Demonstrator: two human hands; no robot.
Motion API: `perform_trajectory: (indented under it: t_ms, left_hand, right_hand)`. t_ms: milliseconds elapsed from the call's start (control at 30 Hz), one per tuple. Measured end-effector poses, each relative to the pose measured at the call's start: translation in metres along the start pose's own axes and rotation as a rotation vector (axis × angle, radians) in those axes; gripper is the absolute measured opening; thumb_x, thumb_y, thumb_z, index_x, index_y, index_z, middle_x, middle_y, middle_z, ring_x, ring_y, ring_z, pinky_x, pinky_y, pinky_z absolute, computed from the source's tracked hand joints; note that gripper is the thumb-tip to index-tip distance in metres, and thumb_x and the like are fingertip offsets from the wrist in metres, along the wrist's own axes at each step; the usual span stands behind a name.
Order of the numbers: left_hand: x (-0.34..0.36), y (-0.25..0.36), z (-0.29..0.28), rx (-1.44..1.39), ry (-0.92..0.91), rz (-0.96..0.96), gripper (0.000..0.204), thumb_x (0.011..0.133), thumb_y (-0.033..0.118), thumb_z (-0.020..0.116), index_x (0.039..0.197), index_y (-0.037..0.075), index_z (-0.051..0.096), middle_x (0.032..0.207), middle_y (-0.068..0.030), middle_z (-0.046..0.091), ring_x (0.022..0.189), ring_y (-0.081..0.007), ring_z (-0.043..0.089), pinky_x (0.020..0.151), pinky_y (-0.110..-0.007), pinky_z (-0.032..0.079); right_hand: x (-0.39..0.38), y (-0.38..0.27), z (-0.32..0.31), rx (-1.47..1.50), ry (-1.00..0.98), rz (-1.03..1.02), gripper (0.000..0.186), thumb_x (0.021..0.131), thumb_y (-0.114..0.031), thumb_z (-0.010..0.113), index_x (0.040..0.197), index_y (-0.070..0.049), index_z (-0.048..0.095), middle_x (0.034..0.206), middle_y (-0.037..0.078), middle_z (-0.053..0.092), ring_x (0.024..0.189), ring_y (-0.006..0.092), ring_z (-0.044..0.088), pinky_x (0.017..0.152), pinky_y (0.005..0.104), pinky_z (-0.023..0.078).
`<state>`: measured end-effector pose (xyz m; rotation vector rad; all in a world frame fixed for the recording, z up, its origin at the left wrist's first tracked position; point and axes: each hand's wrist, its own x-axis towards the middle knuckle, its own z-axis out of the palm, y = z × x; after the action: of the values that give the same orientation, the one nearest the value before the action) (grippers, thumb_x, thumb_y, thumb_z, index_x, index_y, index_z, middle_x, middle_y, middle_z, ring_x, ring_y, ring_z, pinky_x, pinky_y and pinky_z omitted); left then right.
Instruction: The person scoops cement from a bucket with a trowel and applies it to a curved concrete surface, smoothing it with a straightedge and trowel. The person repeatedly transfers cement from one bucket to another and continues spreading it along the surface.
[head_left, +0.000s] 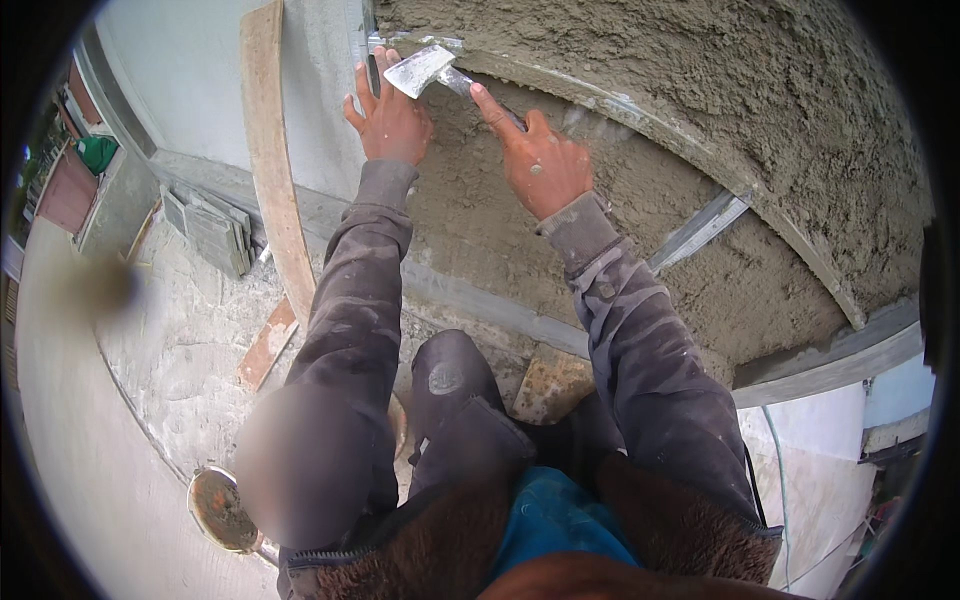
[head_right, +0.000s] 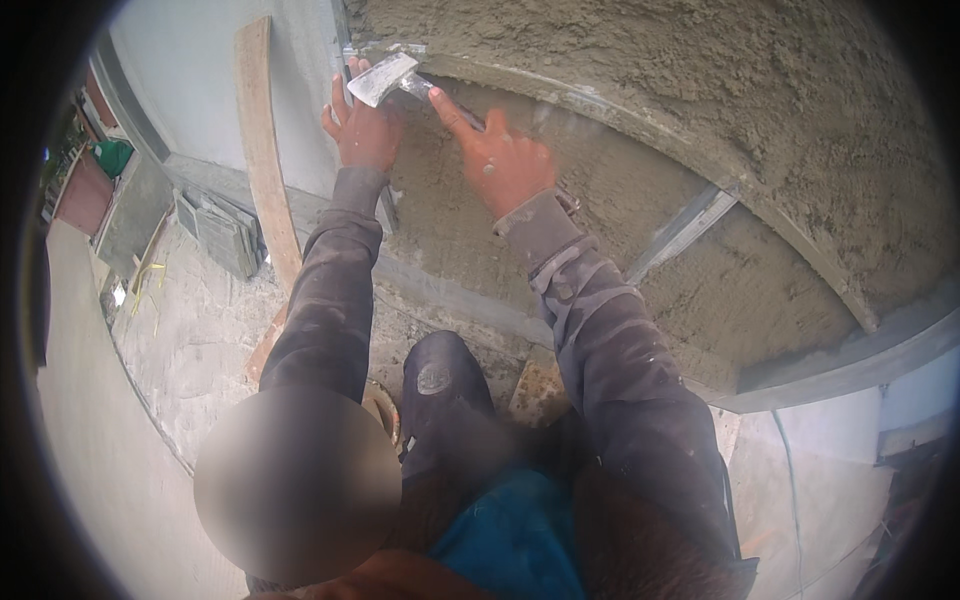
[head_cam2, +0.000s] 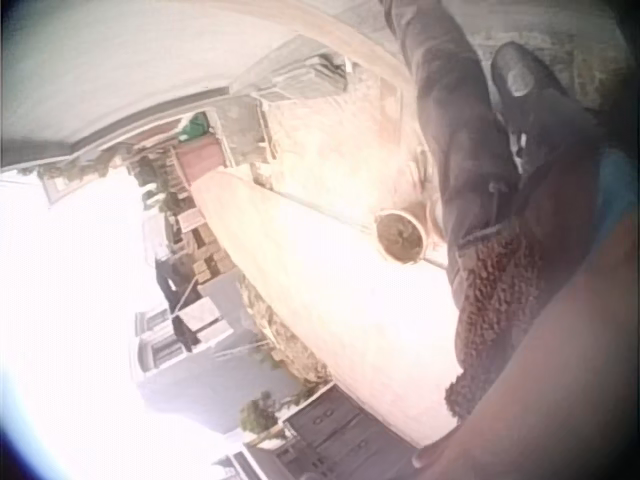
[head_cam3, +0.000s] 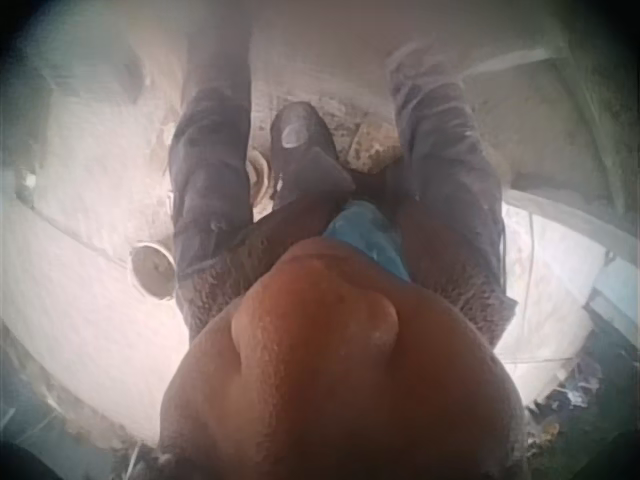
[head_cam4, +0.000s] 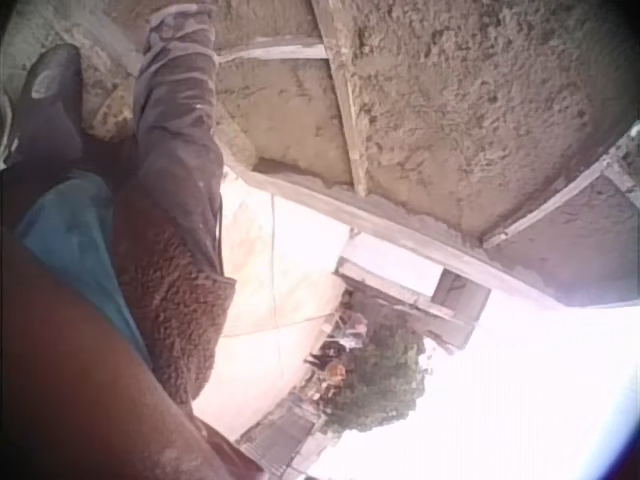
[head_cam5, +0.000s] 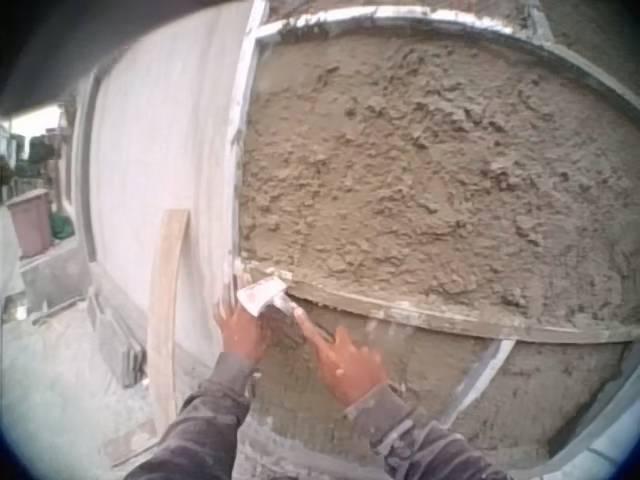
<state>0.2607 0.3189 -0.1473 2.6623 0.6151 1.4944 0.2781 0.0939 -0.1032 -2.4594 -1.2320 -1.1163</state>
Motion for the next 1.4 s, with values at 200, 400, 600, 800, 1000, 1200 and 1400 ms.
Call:
perform_trajectory:
  t_ms: [200, 400, 600, 800, 1000, 1200, 1400]
  left_hand:
    - [0.015, 0.010, -0.027, 0.083, -0.076, -0.020, 0.081, 0.093, 0.017, 0.059, 0.162, 0.009, 0.018, 0.169, -0.0078, 0.015, 0.154, -0.0345, 0.013, 0.117, -0.060, 0.015]
    - [0.024, 0.006, -0.038, -0.001, 0.174, 0.008, 0.048, 0.098, 0.022, 0.057, 0.143, 0.007, 0.053, 0.148, -0.0095, 0.052, 0.143, -0.0314, 0.037, 0.113, -0.054, 0.024]
    - [0.080, 0.037, -0.085, -0.200, 0.351, -0.210, 0.037, 0.096, 0.025, 0.063, 0.129, 0.008, 0.065, 0.120, -0.0077, 0.068, 0.125, -0.0281, 0.053, 0.107, -0.049, 0.032]
    - [0.207, 0.165, -0.181, -0.446, 0.516, 0.108, 0.045, 0.096, 0.024, 0.064, 0.138, 0.009, 0.059, 0.138, -0.0099, 0.057, 0.127, -0.0300, 0.050, 0.108, -0.049, 0.032]
    - [0.295, 0.233, -0.257, -0.367, 0.478, 0.147, 0.048, 0.097, 0.021, 0.064, 0.144, 0.011, 0.056, 0.144, -0.0107, 0.052, 0.134, -0.0338, 0.043, 0.112, -0.048, 0.031]
    - [0.367, 0.240, -0.291, -0.306, 0.407, 0.292, 0.050, 0.088, 0.018, 0.077, 0.136, 0.013, 0.064, 0.136, -0.0069, 0.059, 0.128, -0.0315, 0.051, 0.107, -0.044, 0.039]
    - [0.415, 0.211, -0.295, -0.418, 0.278, 0.603, 0.052, 0.079, 0.014, 0.084, 0.128, 0.016, 0.068, 0.121, -0.0028, 0.066, 0.113, -0.0274, 0.062, 0.096, -0.041, 0.049]
  right_hand:
    - [-0.025, -0.003, -0.043, 0.402, -0.047, 0.158, 0.062, 0.100, -0.015, 0.058, 0.155, -0.038, 0.040, 0.078, 0.011, 0.057, 0.060, 0.0292, 0.060, 0.055, 0.0431, 0.050]
    - [-0.106, 0.009, -0.064, 0.773, 0.105, 0.274, 0.053, 0.103, -0.014, 0.055, 0.155, -0.020, 0.045, 0.093, 0.015, 0.065, 0.075, 0.0259, 0.061, 0.074, 0.0366, 0.051]
    - [-0.113, 0.046, -0.122, 0.891, 0.184, 0.393, 0.053, 0.106, -0.019, 0.053, 0.156, -0.008, 0.040, 0.107, 0.013, 0.062, 0.090, 0.0190, 0.060, 0.081, 0.0319, 0.048]
    - [-0.017, 0.089, -0.229, 0.834, 0.267, 0.435, 0.050, 0.105, -0.030, 0.056, 0.143, 0.002, 0.050, 0.116, 0.023, 0.069, 0.105, 0.0320, 0.071, 0.090, 0.0377, 0.053]
    - [0.021, 0.107, -0.299, 0.837, 0.294, 0.563, 0.043, 0.100, -0.035, 0.063, 0.125, 0.000, 0.060, 0.103, 0.021, 0.069, 0.091, 0.0335, 0.071, 0.079, 0.0392, 0.055]
    - [0.109, 0.132, -0.371, 0.700, 0.315, 0.406, 0.035, 0.097, -0.032, 0.069, 0.114, -0.002, 0.064, 0.087, 0.016, 0.069, 0.069, 0.0281, 0.069, 0.060, 0.0354, 0.053]
    - [0.185, 0.139, -0.366, 0.657, 0.276, 0.438, 0.035, 0.092, -0.039, 0.074, 0.097, -0.006, 0.064, 0.069, 0.010, 0.061, 0.056, 0.0240, 0.062, 0.052, 0.0351, 0.048]
